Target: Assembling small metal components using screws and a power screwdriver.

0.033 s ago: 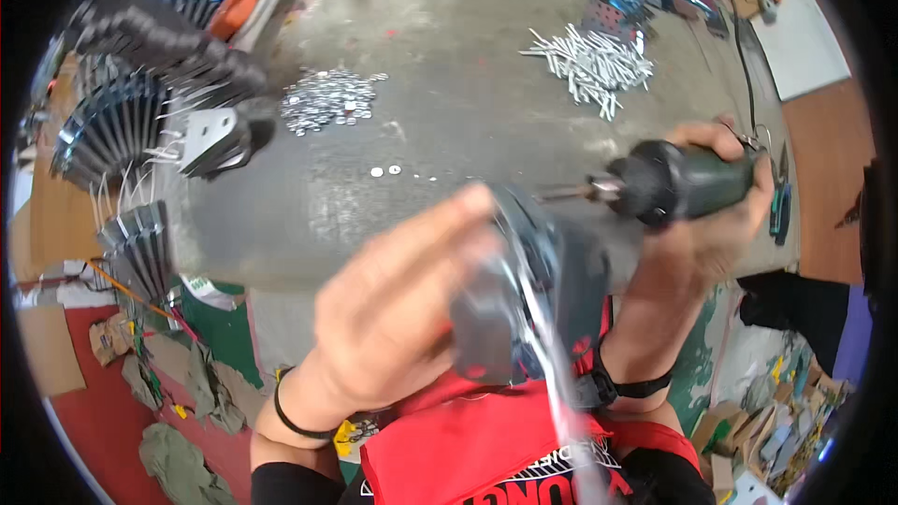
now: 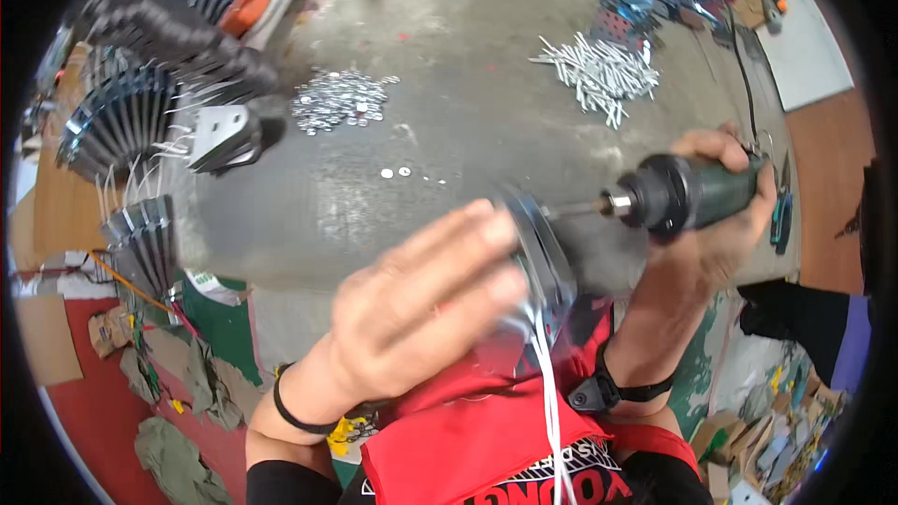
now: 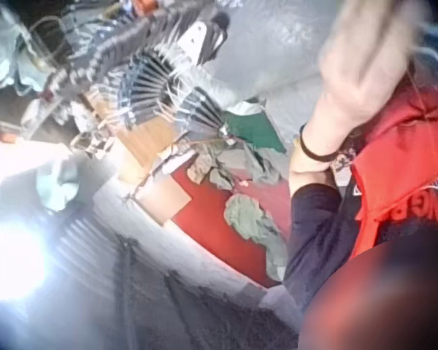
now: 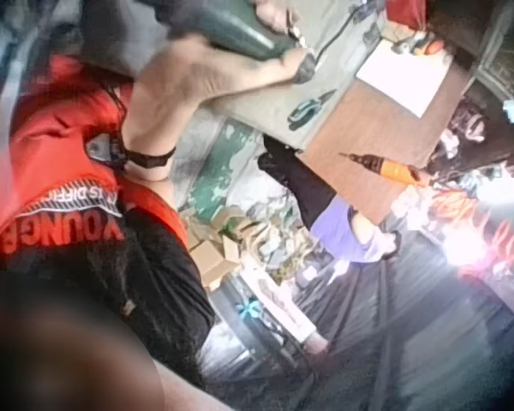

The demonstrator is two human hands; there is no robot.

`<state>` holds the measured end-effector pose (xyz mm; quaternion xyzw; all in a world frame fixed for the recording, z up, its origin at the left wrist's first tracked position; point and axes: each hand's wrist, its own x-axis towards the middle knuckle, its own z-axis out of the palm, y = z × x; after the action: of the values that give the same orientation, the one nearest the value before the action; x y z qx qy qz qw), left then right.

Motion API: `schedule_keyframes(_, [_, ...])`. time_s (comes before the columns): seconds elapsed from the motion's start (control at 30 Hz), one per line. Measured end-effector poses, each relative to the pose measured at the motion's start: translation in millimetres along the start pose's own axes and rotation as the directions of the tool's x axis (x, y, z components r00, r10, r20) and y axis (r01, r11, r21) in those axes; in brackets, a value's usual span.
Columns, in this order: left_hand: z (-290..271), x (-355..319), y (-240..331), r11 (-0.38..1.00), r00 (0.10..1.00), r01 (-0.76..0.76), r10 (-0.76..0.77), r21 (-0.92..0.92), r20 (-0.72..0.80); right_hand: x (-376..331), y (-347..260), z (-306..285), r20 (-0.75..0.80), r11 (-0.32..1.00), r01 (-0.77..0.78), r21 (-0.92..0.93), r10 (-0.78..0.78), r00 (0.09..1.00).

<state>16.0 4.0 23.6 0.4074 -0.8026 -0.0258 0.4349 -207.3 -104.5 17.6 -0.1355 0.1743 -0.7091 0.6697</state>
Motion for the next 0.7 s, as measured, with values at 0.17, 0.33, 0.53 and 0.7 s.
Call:
schedule_keyframes(0.17, [10, -33, -7, 0.993, 0.997, -0.005, -0.003, 0.115, 0.072, -5, 10, -18, -0.093, 0.998, 0.055, 0.004, -0.054, 0.994])
schedule_keyframes(0.33, [-6, -12, -34, 0.795, 0.895, 0.411, -0.444, 0.446, -0.034, -3, 10, -32, -0.099, 0.995, 0.071, -0.077, -0.078, 0.992])
schedule_keyframes(0.53, [-14, -5, -61, 0.822, 0.89, 0.339, -0.438, 0.458, 0.128, -3, 13, -24, -0.111, 0.994, 0.079, -0.076, -0.087, 0.99])
schedule_keyframes(0.7, [-4, 4, -12, 0.816, 0.837, 0.546, -0.542, -0.191, 0.078, -2, 11, -29, -0.142, 0.995, 0.094, -0.035, -0.098, 0.985])
